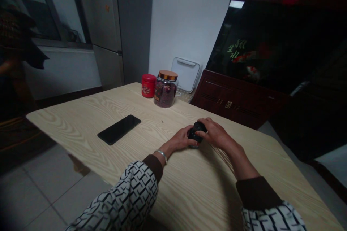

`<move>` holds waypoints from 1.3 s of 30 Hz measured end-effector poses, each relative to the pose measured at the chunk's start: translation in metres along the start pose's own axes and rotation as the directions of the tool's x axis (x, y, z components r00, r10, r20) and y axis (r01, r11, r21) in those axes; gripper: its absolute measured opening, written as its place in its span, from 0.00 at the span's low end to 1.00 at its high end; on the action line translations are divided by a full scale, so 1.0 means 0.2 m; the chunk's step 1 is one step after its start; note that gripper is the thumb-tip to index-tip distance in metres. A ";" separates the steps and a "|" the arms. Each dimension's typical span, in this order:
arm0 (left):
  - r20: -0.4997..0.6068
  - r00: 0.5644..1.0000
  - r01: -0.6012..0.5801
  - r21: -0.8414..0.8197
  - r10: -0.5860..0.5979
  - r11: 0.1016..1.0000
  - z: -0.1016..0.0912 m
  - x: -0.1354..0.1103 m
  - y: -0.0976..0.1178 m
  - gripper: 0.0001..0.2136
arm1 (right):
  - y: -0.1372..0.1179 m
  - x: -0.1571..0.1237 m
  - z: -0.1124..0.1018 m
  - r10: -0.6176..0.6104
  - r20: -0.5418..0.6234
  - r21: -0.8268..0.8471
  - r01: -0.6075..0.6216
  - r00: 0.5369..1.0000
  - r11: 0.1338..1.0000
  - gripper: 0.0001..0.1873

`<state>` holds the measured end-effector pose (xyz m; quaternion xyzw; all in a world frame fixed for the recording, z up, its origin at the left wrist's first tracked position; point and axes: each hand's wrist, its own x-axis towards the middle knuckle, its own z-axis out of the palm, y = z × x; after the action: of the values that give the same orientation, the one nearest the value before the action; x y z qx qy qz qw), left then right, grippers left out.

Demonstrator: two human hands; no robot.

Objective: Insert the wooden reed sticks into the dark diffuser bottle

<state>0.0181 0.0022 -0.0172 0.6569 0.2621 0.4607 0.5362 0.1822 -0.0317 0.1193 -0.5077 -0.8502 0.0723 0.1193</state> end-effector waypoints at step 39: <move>0.207 0.971 0.207 -0.472 -0.120 0.857 -0.10 -0.10 0.94 0.36 | -0.15 -0.28 -0.27 0.074 0.057 0.960 -0.075 0.996 0.268 0.43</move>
<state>-0.0355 -0.0594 0.1533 0.5119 0.1447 0.4068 0.7427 0.1965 -0.0950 0.1718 -0.3720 -0.6098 0.5762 0.3972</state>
